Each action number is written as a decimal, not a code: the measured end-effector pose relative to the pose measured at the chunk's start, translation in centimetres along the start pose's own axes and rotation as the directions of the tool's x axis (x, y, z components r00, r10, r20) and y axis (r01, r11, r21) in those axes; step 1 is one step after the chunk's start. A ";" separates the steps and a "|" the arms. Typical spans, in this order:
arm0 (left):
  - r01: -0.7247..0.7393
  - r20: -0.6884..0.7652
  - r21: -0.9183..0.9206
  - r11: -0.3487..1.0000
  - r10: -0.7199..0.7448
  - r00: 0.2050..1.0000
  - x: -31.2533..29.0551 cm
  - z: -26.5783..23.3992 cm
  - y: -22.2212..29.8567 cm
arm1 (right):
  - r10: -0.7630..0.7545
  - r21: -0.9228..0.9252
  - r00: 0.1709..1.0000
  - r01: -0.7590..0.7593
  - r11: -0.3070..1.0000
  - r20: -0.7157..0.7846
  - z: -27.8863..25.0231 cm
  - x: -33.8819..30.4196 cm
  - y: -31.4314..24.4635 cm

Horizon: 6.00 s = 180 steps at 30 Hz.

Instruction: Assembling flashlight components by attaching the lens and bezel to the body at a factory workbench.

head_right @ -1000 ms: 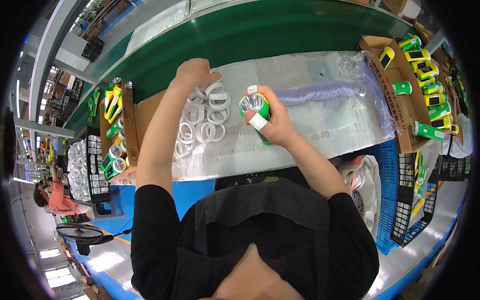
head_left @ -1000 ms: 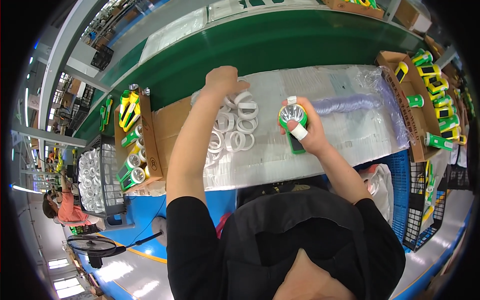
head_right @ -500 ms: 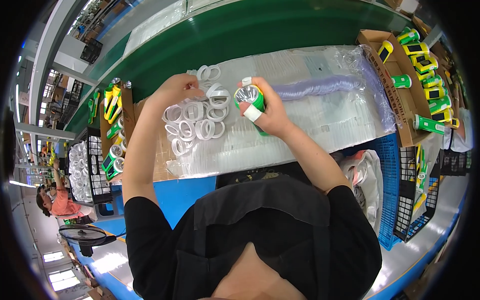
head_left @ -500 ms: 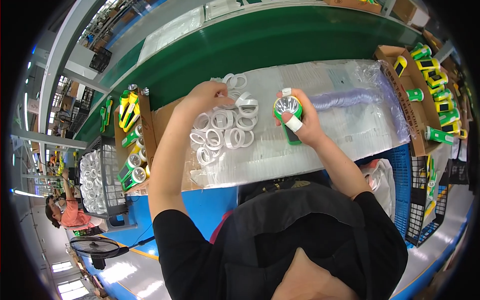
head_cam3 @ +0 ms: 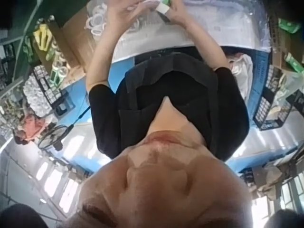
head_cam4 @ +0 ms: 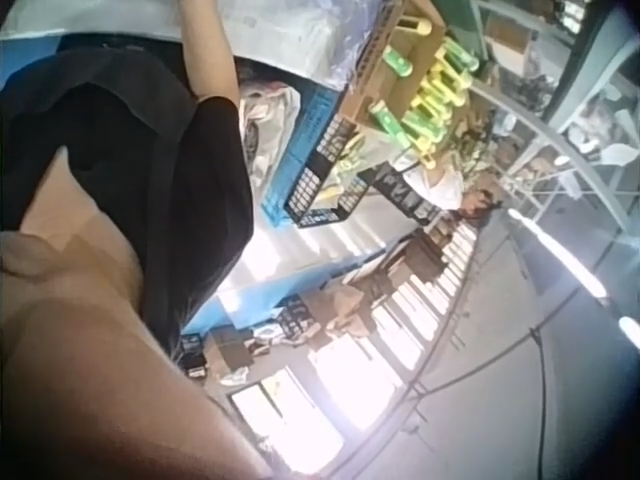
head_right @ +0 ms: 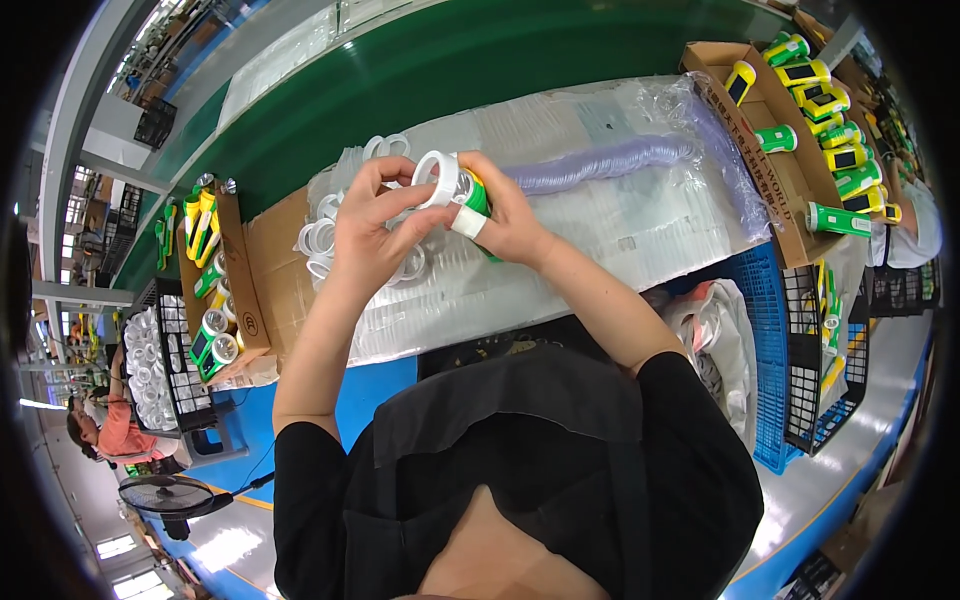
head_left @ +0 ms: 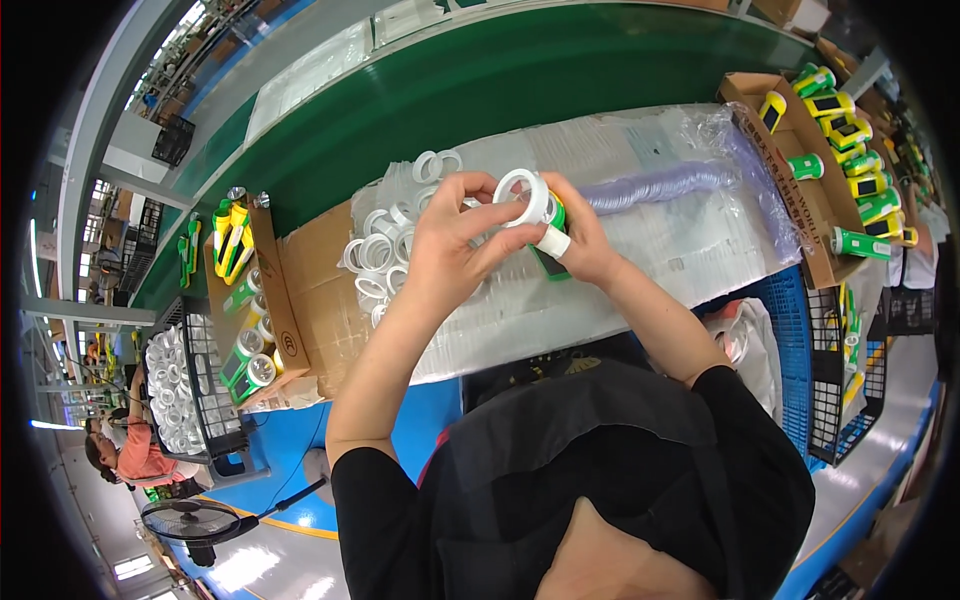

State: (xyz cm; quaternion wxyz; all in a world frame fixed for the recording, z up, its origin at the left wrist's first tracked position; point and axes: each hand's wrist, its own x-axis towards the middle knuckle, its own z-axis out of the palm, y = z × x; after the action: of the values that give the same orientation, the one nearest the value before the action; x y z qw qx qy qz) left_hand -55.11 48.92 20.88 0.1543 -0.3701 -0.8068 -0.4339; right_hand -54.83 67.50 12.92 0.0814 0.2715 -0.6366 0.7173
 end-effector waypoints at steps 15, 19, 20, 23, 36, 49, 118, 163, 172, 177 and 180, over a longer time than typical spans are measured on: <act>-0.024 0.068 0.015 1.000 0.023 0.997 1.1 2.5 1.5 | -0.025 -0.577 0.950 0.210 0.789 0.311 -7.7 2.7 -8.3; 0.056 0.095 -0.129 0.990 -0.044 0.994 1.2 4.4 1.7 | 0.159 -0.653 0.864 0.228 0.723 0.478 -7.1 5.5 -12.6; 0.056 0.074 -0.139 0.989 -0.046 0.996 1.1 4.6 1.6 | 0.277 -0.695 0.783 0.257 0.671 0.557 -6.9 6.5 -13.3; 0.059 0.083 -0.139 0.989 -0.047 0.995 1.2 4.5 1.3 | 0.438 -0.732 0.655 0.270 0.626 0.616 -7.3 7.9 -13.0; 0.117 0.081 -0.104 0.988 -0.109 0.991 1.8 5.6 1.0 | -0.025 -0.748 0.866 0.446 0.491 0.500 -8.8 5.6 -10.4; 0.180 -0.107 -0.466 0.866 -0.257 0.960 -0.8 4.8 -0.1 | 0.353 -0.481 0.933 -0.343 0.807 -0.073 -1.9 -5.1 -0.7; -0.203 0.066 0.028 0.979 0.200 0.977 -0.1 3.5 3.6 | 0.616 -0.157 0.778 -0.598 0.786 0.122 1.2 -5.7 -6.6; 0.245 -0.135 0.246 0.938 -0.218 0.967 -2.4 10.7 -6.4 | 0.525 0.385 0.851 -0.476 0.791 -0.025 -2.4 -6.0 -5.7; -0.163 -0.009 0.013 0.987 0.163 0.987 -2.8 6.5 -0.1 | 0.489 0.340 0.872 -0.461 0.819 0.005 -1.3 -5.1 -5.7; -0.175 -0.081 -0.074 0.982 0.169 0.982 -3.0 6.0 -0.2 | 0.492 0.310 0.867 -0.491 0.814 0.082 -0.8 -3.7 -5.0; -0.127 -0.129 -0.206 0.970 0.102 0.986 -2.5 6.5 -0.1 | 0.432 0.289 0.890 -0.456 0.842 0.145 -0.1 -2.8 -4.2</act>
State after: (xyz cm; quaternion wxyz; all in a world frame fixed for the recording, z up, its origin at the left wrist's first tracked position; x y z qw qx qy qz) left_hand -52.96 53.05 15.61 0.1858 -0.4043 -0.7223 -0.5295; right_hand -50.55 69.03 15.14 -0.1550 0.1527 -0.5617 0.7982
